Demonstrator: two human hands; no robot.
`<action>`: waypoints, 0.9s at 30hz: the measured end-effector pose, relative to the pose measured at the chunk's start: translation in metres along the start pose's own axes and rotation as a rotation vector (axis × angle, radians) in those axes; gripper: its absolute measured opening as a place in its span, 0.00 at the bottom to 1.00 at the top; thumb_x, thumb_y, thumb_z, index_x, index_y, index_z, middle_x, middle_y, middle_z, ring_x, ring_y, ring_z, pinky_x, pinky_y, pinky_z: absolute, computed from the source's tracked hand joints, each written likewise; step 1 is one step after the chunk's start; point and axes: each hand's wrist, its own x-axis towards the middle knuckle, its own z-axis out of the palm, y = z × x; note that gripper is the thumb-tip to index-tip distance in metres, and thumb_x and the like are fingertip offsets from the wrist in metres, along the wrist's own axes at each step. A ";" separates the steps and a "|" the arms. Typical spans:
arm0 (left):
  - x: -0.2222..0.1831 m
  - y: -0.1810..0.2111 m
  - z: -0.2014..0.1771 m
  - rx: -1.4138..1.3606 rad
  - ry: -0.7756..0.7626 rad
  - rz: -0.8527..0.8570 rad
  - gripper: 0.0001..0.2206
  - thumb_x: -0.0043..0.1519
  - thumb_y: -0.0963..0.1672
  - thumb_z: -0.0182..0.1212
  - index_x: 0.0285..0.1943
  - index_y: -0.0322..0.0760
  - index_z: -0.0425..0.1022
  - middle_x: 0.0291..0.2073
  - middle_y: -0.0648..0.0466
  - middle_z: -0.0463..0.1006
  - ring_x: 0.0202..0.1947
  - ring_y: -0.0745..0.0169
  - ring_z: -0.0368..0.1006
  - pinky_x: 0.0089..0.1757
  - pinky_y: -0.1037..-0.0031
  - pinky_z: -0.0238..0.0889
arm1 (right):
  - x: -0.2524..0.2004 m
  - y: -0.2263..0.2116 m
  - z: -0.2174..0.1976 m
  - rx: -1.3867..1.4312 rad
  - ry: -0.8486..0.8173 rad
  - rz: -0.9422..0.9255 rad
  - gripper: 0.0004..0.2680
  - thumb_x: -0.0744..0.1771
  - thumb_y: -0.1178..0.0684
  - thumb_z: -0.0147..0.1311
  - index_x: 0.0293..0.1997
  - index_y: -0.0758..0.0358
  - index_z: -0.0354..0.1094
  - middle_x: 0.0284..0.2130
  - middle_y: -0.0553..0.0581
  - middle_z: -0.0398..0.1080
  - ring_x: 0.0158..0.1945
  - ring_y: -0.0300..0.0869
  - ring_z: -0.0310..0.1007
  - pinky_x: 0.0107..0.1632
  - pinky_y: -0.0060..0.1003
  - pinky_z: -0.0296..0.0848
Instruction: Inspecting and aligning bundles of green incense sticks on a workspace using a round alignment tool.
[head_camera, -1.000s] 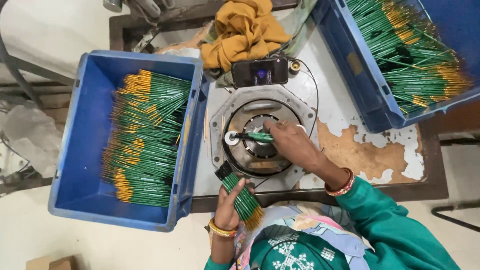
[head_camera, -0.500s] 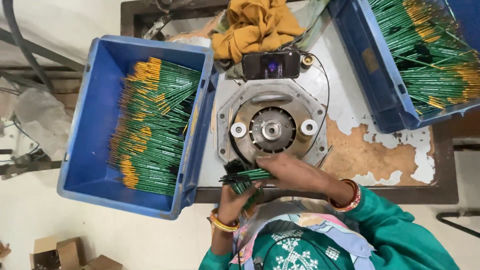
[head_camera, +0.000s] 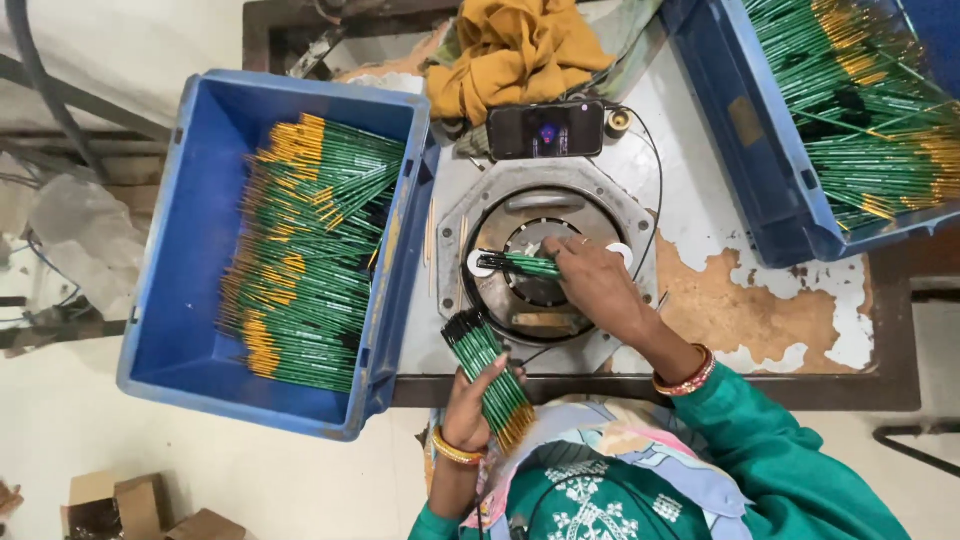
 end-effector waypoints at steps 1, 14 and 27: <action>0.002 0.001 0.001 -0.002 -0.002 0.003 0.08 0.62 0.39 0.65 0.48 0.32 0.74 0.34 0.49 0.79 0.35 0.57 0.80 0.36 0.68 0.77 | -0.001 0.006 0.004 -0.003 0.000 -0.003 0.11 0.64 0.64 0.50 0.50 0.63 0.66 0.39 0.64 0.73 0.38 0.62 0.75 0.37 0.54 0.73; -0.008 0.029 0.028 0.370 -0.186 0.233 0.09 0.62 0.37 0.65 0.49 0.31 0.76 0.38 0.49 0.83 0.36 0.60 0.78 0.37 0.71 0.73 | -0.033 -0.020 -0.050 0.390 -0.110 -0.206 0.09 0.62 0.56 0.62 0.43 0.63 0.68 0.33 0.64 0.74 0.37 0.59 0.77 0.39 0.51 0.73; -0.004 0.015 0.010 0.051 -0.060 0.055 0.10 0.59 0.39 0.67 0.46 0.32 0.71 0.34 0.51 0.80 0.37 0.59 0.80 0.40 0.64 0.78 | 0.002 0.010 0.006 0.035 -0.012 -0.021 0.13 0.61 0.64 0.52 0.50 0.61 0.68 0.40 0.65 0.74 0.39 0.62 0.76 0.40 0.52 0.75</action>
